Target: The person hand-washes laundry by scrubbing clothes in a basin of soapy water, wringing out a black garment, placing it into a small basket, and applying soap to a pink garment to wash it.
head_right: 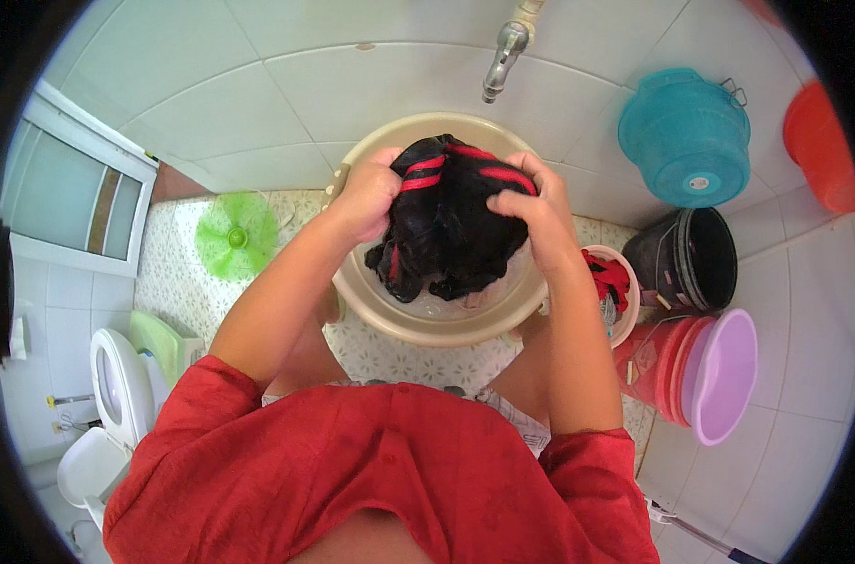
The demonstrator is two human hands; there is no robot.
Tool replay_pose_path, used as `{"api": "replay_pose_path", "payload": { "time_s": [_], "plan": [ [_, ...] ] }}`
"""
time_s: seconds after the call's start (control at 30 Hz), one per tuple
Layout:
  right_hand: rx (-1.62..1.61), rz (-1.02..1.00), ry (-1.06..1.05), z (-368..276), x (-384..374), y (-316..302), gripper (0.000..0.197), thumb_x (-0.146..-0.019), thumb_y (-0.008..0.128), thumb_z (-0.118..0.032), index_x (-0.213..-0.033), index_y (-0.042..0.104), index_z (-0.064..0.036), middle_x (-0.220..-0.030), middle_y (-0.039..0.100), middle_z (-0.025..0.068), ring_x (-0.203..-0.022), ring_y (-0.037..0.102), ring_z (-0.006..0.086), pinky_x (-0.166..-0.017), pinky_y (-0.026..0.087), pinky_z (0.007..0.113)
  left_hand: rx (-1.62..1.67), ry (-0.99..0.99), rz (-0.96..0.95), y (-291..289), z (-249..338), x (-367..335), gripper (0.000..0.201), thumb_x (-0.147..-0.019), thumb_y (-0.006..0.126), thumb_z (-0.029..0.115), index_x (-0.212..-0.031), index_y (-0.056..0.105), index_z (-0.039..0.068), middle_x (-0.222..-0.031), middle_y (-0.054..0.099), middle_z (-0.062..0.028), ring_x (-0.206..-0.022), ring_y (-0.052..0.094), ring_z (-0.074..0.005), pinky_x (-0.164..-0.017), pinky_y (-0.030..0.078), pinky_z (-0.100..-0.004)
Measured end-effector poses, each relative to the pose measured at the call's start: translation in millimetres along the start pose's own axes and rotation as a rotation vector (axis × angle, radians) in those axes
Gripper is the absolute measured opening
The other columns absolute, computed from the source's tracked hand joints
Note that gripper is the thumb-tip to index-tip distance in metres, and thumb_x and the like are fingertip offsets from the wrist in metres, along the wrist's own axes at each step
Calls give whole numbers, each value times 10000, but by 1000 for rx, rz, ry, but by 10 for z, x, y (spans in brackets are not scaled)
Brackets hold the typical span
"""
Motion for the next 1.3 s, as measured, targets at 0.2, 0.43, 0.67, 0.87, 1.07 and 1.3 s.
{"api": "replay_pose_path", "payload": {
  "time_s": [0.2,0.43,0.67,0.87,1.07,1.3],
  "plan": [
    [795,-299,-197,140,94,346,492,-585,713,-78,-1041,557,24,-928,608,115,-890,557,197,-819,420,284,54,-198,-287,-51,34,-3,412,-627,445,-133,-1016,546,-44,-943,601,-122,-860,595,-213,-759,493,-307],
    [-104,-214,272,594,-68,418,366,-565,600,-10,-925,579,53,-852,593,89,-783,559,178,-726,440,290,-491,-150,-46,-686,-414,-309,364,-637,490,-79,-990,548,-11,-913,567,-103,-872,537,-207,-839,414,-325],
    [-246,-88,220,519,-196,470,541,-556,546,5,-1092,522,74,-955,603,95,-822,578,155,-759,448,244,-1163,632,178,-721,-661,267,608,-636,614,-8,-1199,387,27,-1114,488,-227,-1068,492,-346,-907,393,-393],
    [-248,-130,129,54,-73,562,501,-577,585,-29,-1063,534,82,-946,609,118,-833,593,173,-776,462,265,-964,534,108,-641,-1020,75,580,-609,599,-5,-1153,402,47,-1053,515,-272,-993,481,-455,-843,419,-444],
    [-22,-139,168,27,-10,401,550,-633,665,-123,-1124,503,65,-1043,587,136,-959,570,211,-871,434,305,-737,441,155,-675,-599,165,384,-634,455,-49,-1009,449,31,-972,542,-242,-948,497,-438,-819,403,-414],
    [939,205,97,1125,101,683,627,-736,685,-210,-1164,304,44,-1119,443,295,-1024,501,449,-833,434,467,-1053,570,174,-708,-606,160,408,-650,516,35,-1058,512,37,-1043,504,-214,-986,483,-382,-867,391,-387]
  ]
}}
Point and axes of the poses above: each hand's wrist, its own x-axis away from the middle knuckle, its own y-axis out of the palm, z = x × y, the point moved 6 cm from there along -x, towards the middle knuckle
